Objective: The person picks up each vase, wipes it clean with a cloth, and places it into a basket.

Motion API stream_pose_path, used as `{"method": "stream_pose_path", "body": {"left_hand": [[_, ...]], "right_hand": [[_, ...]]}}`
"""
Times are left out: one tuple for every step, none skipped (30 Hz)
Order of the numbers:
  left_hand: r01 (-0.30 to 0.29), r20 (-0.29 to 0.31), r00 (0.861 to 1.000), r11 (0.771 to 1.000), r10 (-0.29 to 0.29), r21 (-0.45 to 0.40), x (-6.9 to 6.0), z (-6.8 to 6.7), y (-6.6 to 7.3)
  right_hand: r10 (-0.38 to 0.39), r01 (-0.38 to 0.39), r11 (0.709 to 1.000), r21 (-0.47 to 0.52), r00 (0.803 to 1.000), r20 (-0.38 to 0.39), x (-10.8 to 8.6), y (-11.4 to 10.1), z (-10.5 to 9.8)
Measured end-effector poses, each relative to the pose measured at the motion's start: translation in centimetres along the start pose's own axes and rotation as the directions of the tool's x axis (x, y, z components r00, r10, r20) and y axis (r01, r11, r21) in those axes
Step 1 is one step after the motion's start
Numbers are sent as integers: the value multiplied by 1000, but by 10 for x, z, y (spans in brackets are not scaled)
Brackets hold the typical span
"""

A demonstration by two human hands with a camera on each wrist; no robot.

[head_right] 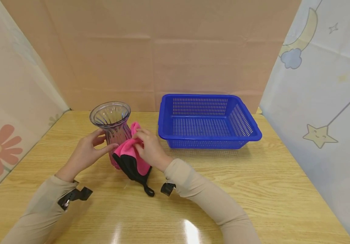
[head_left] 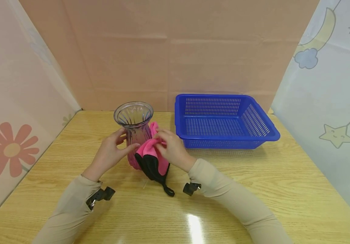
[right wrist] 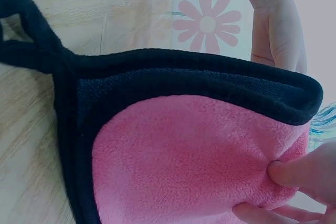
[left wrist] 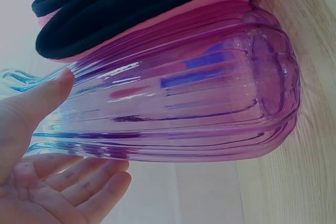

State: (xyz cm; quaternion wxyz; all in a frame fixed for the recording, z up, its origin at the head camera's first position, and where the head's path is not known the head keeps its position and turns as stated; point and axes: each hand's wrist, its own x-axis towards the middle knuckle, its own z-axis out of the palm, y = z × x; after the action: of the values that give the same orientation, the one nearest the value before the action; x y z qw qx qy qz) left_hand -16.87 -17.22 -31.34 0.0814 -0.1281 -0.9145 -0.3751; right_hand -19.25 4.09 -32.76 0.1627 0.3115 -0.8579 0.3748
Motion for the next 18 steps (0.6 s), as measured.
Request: {"method": "stream_pose_path", "body": {"left_hand": [[4, 3, 1000, 1000, -4, -1, 0, 0, 0], [6, 5, 1000, 1000, -6, 0, 0, 0, 0], [8, 7, 1000, 1000, -8, -2, 0, 0, 0], [11, 9, 1000, 1000, -11, -2, 0, 0, 0], [12, 10, 1000, 1000, -12, -4, 0, 0, 0], [15, 12, 1000, 1000, -15, -5, 0, 0, 0], [19, 14, 1000, 1000, -19, -7, 0, -1, 0], [22, 16, 1000, 1000, -22, -7, 0, -1, 0], [26, 18, 1000, 1000, -26, -9, 0, -1, 0], [29, 19, 999, 1000, -29, -10, 0, -1, 0], [30, 19, 999, 999, -30, -11, 0, -1, -1], [30, 19, 999, 999, -30, -12, 0, -1, -1], [29, 19, 999, 999, -29, -13, 0, -1, -1], [27, 18, 999, 1000, -27, -14, 0, -1, -1], [25, 17, 1000, 1000, -25, -15, 0, -1, -1], [22, 15, 1000, 1000, -22, -16, 0, -1, -1], [20, 14, 1000, 1000, -19, -16, 0, -1, -1], [15, 12, 1000, 1000, -15, -17, 0, 0, -1]], "right_hand": [[3, -3, 1000, -12, 1000, 4, 0, 0, 0], [5, -4, 1000, -23, 1000, 8, -1, 0, 0], [5, -4, 999, -33, 1000, 11, -1, 0, 0], [4, -4, 999, -43, 1000, 13, -1, 0, 0], [2, -1, 999, -52, 1000, 16, -1, 1, 0], [-2, 3, 998, -58, 1000, 19, -1, 1, 1], [-4, 5, 998, -63, 1000, 24, -2, 2, 1], [-5, 7, 998, -61, 1000, 29, -2, 2, 1], [-7, 9, 998, -59, 999, 36, -2, 2, 1], [-8, 10, 998, -58, 999, 43, -2, 3, 1], [-8, 10, 998, -54, 999, 51, -2, 3, 2], [-7, 10, 999, -52, 998, 59, -2, 4, 2], [-6, 9, 999, -50, 998, 67, -3, 4, 2], [-6, 9, 999, -50, 997, 72, -3, 4, 2], [-7, 11, 998, -54, 997, 77, -3, 4, 3], [-8, 13, 998, -56, 997, 81, -3, 5, 3], [-13, 18, 998, -60, 997, 82, -3, 5, 3], [-20, 25, 998, -61, 997, 80, -3, 5, 3]]}}
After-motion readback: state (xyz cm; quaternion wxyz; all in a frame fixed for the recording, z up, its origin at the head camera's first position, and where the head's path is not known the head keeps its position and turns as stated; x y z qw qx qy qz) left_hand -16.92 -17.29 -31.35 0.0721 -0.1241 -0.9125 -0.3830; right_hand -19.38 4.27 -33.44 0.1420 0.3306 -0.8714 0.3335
